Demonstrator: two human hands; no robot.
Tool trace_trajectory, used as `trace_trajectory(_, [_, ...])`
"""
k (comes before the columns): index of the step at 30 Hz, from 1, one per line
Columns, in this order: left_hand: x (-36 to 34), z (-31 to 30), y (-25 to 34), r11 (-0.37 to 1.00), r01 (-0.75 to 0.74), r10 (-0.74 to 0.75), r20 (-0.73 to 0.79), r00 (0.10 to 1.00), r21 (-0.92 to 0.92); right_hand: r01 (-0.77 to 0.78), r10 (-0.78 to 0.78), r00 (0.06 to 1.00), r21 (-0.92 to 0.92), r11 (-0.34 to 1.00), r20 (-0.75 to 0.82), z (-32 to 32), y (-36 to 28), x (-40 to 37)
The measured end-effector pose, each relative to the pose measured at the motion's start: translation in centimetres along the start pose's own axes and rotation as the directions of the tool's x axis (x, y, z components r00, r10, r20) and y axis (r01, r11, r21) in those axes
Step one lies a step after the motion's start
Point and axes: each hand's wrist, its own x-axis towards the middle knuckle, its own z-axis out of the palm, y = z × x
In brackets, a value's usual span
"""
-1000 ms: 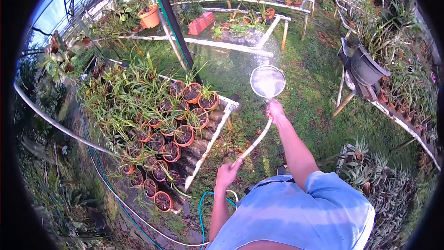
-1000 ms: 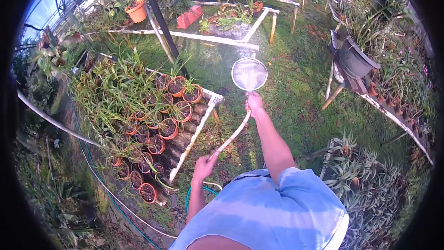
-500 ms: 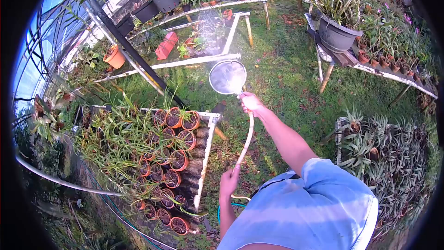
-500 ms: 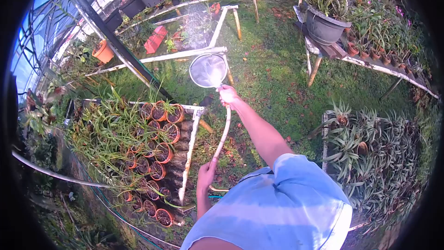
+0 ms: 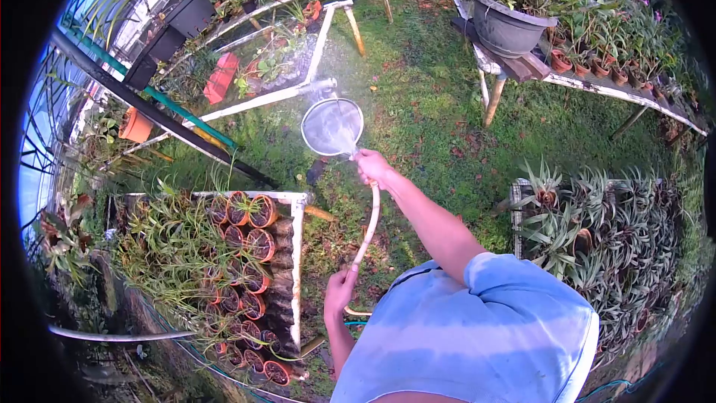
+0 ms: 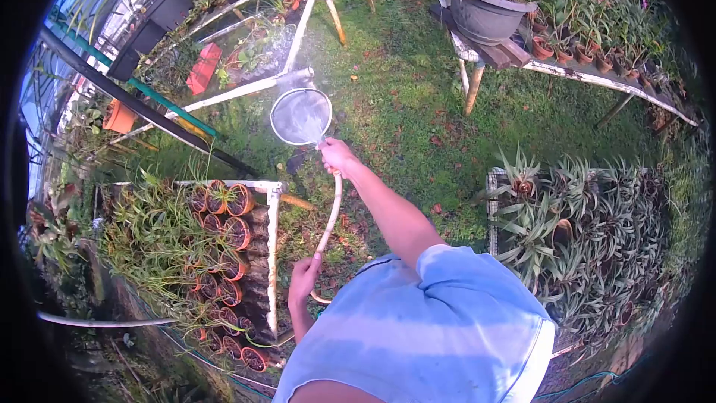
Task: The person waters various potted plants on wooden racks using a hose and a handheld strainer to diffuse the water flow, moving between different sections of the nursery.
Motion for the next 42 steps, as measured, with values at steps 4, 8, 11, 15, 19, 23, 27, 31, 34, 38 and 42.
trace_trajectory(4, [3.0, 2.7, 3.1, 0.995, 0.1, -0.101, -0.091, 0.991, -0.02, 0.017, -0.016, 0.993, 0.011, 1.0, -0.113, -3.7, -2.4, 2.5])
trace_trajectory(8, [6.0, 4.9, 5.4, 0.997, 0.063, -0.054, -0.174, 0.983, 0.045, -0.043, 0.045, 0.998, -0.038, 0.998, 0.043, -6.9, -4.8, 4.3])
trace_trajectory(11, [7.2, 6.3, 7.3, 0.996, 0.083, -0.076, -0.24, 0.968, 0.022, 0.012, -0.013, 0.997, -0.004, 1.0, -0.073, -7.6, -6.1, 6.1])
trace_trajectory(15, [8.9, 7.6, 10.4, 0.992, 0.121, -0.103, -0.307, 0.946, 0.039, -0.026, 0.027, 0.999, -0.057, 0.998, 0.02, -8.6, -8.2, 8.8])
trace_trajectory(19, [12.1, 8.0, 12.0, 0.996, 0.061, -0.043, -0.254, 0.966, 0.063, 0.017, -0.019, 1.0, -0.061, 0.998, -0.024, -8.9, -10.4, 11.5])
trace_trajectory(23, [16.8, 7.1, 13.0, 0.999, 0.02, -0.009, -0.251, 0.968, 0.043, 0.085, -0.091, 0.994, -0.081, 0.993, -0.066, -9.5, -13.0, 14.9])
trace_trajectory(27, [21.1, 5.5, 14.9, 0.995, 0.001, 0.023, -0.241, 0.97, 0.1, 0.136, -0.138, 0.99, -0.06, 0.989, -0.033, -9.7, -15.6, 19.0])
trace_trajectory(31, [23.4, 4.2, 17.6, 0.99, 0.016, 0.024, -0.283, 0.959, 0.138, 0.176, -0.179, 0.983, -0.078, 0.981, -0.039, -7.9, -18.5, 21.5])
trace_trajectory(34, [24.7, 3.2, 17.9, 0.99, 0.003, 0.025, -0.2, 0.98, 0.139, 0.117, -0.106, 0.992, -0.164, 0.98, 0.072, -6.9, -19.4, 23.1])
trace_trajectory(38, [26.9, 2.1, 16.5, 0.995, -0.033, 0.053, -0.23, 0.972, 0.089, 0.196, -0.199, 0.977, -0.035, 0.98, -0.077, -5.9, -18.7, 25.6])
trace_trajectory(42, [28.6, 1.7, 17.5, 0.996, -0.013, 0.034, -0.243, 0.969, 0.09, 0.152, -0.156, 0.987, -0.097, 0.984, -0.04, -5.8, -19.7, 27.6])
